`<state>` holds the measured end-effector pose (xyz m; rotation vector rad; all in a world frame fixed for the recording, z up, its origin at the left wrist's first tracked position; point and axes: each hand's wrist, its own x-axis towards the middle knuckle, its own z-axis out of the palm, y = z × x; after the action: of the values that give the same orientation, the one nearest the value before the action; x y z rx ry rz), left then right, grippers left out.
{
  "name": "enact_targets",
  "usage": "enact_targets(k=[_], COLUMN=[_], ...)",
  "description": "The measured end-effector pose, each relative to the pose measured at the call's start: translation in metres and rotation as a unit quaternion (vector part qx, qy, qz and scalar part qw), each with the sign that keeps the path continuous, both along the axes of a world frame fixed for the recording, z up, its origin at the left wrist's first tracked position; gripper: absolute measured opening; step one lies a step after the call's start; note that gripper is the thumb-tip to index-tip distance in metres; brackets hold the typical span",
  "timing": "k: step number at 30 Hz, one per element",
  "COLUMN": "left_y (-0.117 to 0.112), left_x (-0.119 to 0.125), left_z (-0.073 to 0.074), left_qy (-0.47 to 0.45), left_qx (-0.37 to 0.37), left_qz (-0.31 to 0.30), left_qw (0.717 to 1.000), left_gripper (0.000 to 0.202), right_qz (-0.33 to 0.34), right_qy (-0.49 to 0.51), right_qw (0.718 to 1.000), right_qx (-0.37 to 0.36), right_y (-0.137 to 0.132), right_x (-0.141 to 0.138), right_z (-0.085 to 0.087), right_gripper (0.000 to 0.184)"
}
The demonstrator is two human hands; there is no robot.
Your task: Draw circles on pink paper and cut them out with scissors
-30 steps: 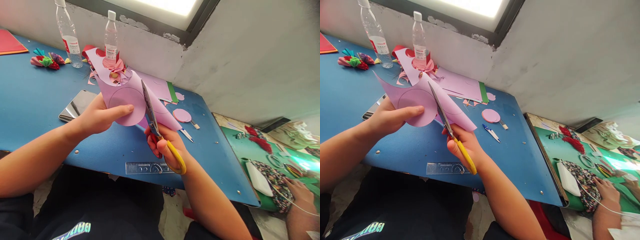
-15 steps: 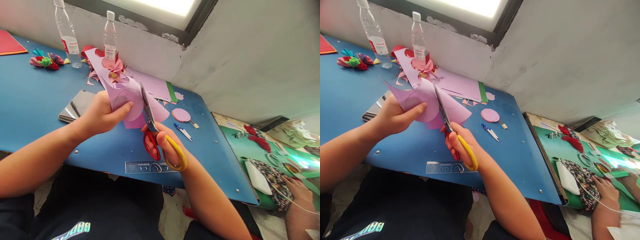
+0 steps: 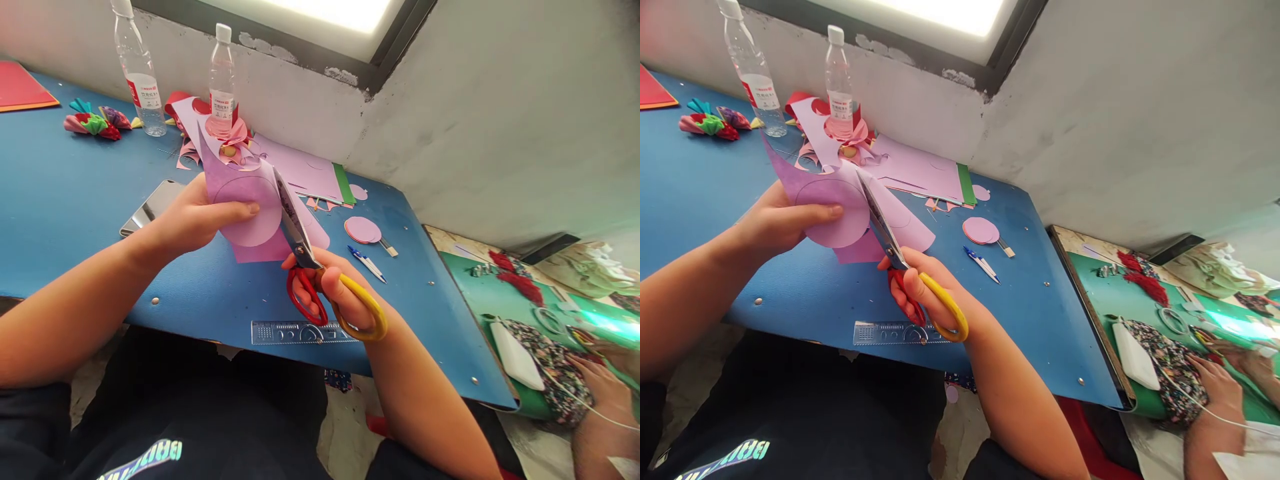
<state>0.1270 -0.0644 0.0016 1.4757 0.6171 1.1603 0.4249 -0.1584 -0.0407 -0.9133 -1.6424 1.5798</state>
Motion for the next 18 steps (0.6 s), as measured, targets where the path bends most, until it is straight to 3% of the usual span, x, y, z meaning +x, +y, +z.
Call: enact_targets(k=[4, 7, 10, 18], left_y=[0.009, 0.016, 0.018, 0.017], left_x=[-0.004, -0.008, -0.014, -0.038], left_z=[0.002, 0.008, 0.015, 0.031], left_qy=[-0.015, -0.070, -0.059, 0.113], left_qx=[0.005, 0.007, 0.001, 0.082], left_qz=[-0.033, 0.000, 0.031, -0.018], left_qw=[0.999, 0.998, 0.998, 0.990], left_gripper=[0.045, 0.063, 0.051, 0.028], right_qz=[-0.004, 0.006, 0.013, 0.021], right_qy=[-0.009, -0.015, -0.031, -0.097], right_qw=[1.000, 1.000, 0.999, 0.995], right_qx=[0.024, 0.025, 0.015, 0.031], right_y=[0.004, 0.007, 0.007, 0.006], right_x=[-0.002, -0.002, 0.001, 0.004], right_z=[0.001, 0.002, 0.001, 0.002], right_gripper=[0.089, 0.087, 0.087, 0.089])
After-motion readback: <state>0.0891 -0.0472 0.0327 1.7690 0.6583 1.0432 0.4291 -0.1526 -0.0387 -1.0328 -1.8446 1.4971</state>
